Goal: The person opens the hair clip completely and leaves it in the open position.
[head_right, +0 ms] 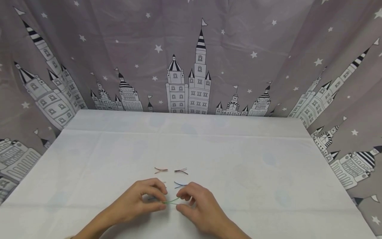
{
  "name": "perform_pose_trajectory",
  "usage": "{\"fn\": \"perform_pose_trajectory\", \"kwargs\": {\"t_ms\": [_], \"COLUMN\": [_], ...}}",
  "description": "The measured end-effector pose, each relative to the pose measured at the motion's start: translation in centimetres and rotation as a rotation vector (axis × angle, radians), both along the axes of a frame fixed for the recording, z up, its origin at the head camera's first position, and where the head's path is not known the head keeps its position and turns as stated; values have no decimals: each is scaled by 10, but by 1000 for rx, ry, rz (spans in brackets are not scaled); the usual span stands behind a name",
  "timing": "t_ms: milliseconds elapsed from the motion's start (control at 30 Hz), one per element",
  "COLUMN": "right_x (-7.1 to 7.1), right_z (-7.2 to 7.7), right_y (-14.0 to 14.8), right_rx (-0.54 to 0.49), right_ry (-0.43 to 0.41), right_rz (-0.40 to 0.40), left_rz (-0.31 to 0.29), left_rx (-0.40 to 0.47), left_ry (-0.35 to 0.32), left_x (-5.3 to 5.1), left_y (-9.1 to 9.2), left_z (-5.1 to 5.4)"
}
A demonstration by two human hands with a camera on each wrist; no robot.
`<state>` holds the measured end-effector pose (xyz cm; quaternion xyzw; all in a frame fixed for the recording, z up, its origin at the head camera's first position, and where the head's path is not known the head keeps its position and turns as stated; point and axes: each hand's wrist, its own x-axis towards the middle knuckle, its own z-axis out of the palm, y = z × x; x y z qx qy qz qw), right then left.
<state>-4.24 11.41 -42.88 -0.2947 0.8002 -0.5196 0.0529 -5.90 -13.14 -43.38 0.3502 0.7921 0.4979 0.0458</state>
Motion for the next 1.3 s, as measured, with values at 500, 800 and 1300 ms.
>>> {"fn": "perform_pose_trajectory", "kwargs": {"t_ms": [500,800,1300], "right_x": [-3,-5,-11], "right_z": [-9,-12,-18], "right_y": [4,5,2], "right_rx": [30,110,253], "right_ry": [14,-20,4], "right_rz": [-82,-159,-253], "left_rz": [107,197,253], "left_rx": [-97,-89,-66], "left_ry": [-82,-115,-99], "left_x": [-7,-15,-19], "left_y": [-10,-24,-34], "left_z": [2,6,5]}}
